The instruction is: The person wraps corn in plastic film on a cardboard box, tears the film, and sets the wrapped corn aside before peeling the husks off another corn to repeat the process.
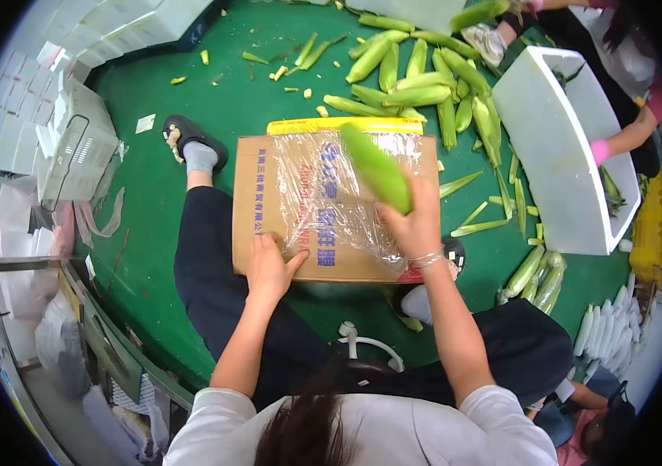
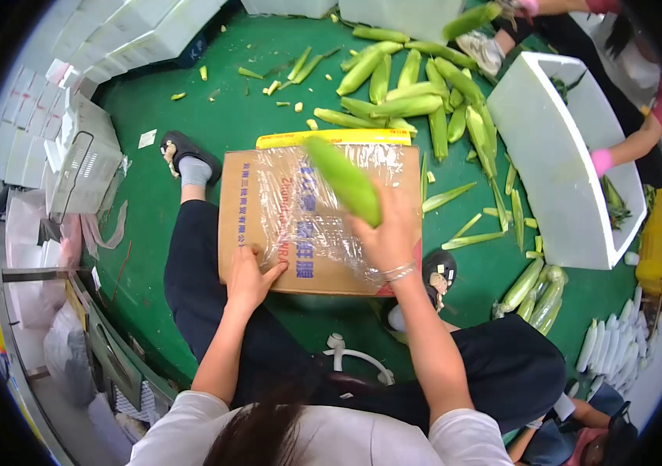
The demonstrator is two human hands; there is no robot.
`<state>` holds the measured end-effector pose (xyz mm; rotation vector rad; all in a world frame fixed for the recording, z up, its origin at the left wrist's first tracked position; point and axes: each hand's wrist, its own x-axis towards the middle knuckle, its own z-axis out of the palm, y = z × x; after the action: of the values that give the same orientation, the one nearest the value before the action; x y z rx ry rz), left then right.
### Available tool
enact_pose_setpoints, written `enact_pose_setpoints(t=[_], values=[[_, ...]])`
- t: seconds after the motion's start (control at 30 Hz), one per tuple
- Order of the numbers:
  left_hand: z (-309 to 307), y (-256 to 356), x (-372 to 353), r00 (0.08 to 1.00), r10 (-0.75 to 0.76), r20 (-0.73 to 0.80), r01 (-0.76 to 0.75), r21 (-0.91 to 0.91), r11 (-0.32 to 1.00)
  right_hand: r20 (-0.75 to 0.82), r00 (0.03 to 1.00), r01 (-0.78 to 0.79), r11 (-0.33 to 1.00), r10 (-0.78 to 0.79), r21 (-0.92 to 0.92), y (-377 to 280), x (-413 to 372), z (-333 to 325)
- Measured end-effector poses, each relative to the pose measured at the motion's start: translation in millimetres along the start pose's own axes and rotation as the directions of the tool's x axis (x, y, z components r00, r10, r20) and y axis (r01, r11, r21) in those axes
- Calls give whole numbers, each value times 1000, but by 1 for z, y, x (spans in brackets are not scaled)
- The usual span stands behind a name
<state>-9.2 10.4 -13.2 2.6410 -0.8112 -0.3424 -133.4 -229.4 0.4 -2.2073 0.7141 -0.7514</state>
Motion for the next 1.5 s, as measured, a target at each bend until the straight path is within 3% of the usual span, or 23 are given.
enact_pose_setpoints(t=[0.17, 0.23, 0.27, 0.3, 0.4, 0.43, 0.5, 0.53, 0.6, 0.67, 0.73, 0.77, 0.83, 0.93, 0.97, 1.03, 1.13, 1.2, 1.23, 1.27, 1.33, 1.4, 1.5], values=[[19, -24, 11, 998, 32, 51, -38, 125, 991, 215, 964, 183, 975, -154, -124, -12, -13, 39], [14, -37, 17, 976, 15, 216, 27, -191, 981, 273, 950, 210, 956, -150, -206, -6, -22, 43], [5, -44, 17, 965, 5, 264, 107, -410, 906, 264, 951, 219, 953, -160, -210, -7, -28, 38], [-17, -37, 11, 905, -81, 418, 384, -721, 576, 341, 916, 315, 907, -213, -280, -6, -38, 32], [-57, 7, -1, 987, -95, 133, 146, -977, 152, 501, 826, 416, 879, -258, -233, -13, -49, 22], [-41, 15, 6, 987, -88, 137, 150, -977, 152, 572, 769, 422, 898, -285, -121, -15, -50, 19], [8, 16, 28, 971, 236, -25, -154, -821, 549, 647, 725, 378, 922, -238, -84, -8, -34, 24], [23, 15, 31, 967, 252, -26, -163, -824, 543, 720, 665, 330, 943, -198, -46, -2, -26, 26], [32, 19, 37, 771, 632, -81, -621, -318, 716, 595, 769, 308, 951, -234, -25, 7, -21, 29], [27, 19, 35, 745, 667, 5, -651, -211, 729, 462, 852, 277, 961, -247, 4, 4, -36, 26], [19, 22, 44, 745, 645, 166, -649, -40, 760, 66, 991, -116, 993, 118, -28, -13, -61, 12], [16, 24, 49, 736, 657, 161, -660, -40, 750, 51, 992, -114, 993, 116, -32, -15, -76, 10], [9, 29, 51, 714, 657, 241, -673, -23, 739, 195, 981, 70, 918, 9, -391, -17, -106, 3], [8, 17, 57, 648, 727, 227, -744, -19, 668, 78, 997, 44, 919, -15, -391, 41, -125, -3], [4, 13, 55, 644, 733, 219, -748, -17, 663, -115, 993, -31, 939, -9, -342, 51, -114, -23], [2, 4, 39, 593, 742, 313, -765, -68, 640, -77, 807, -565, 803, 586, 191, 40, -92, -46], [2, 5, 13, 450, 809, 378, -829, -160, 536, 96, 754, -653, 723, 650, 226, 11, -84, -33], [8, 1, 10, 444, 791, 422, -812, -184, 554, 288, 926, -199, 963, 245, -180, -10, -117, 4], [1, 7, 11, 498, 767, 403, -768, -205, 607, 379, 924, -30, 998, 46, -49, -26, -126, 9], [2, 9, 13, 533, 797, 283, -779, -205, 593, 349, 935, 157, 960, -68, -233, -37, -135, 22], [0, 14, 28, 558, 816, 154, -790, -203, 578, 306, 945, 216, 922, -114, -322, -29, -97, 34], [-4, 18, 38, 798, 603, -7, -600, -105, 793, 277, 961, 141, 897, -21, -418, -13, -52, 54], [8, 23, 47, 726, 688, -16, -684, 87, 724, 322, 930, -1, 876, 179, -482, -13, 22, 60]])
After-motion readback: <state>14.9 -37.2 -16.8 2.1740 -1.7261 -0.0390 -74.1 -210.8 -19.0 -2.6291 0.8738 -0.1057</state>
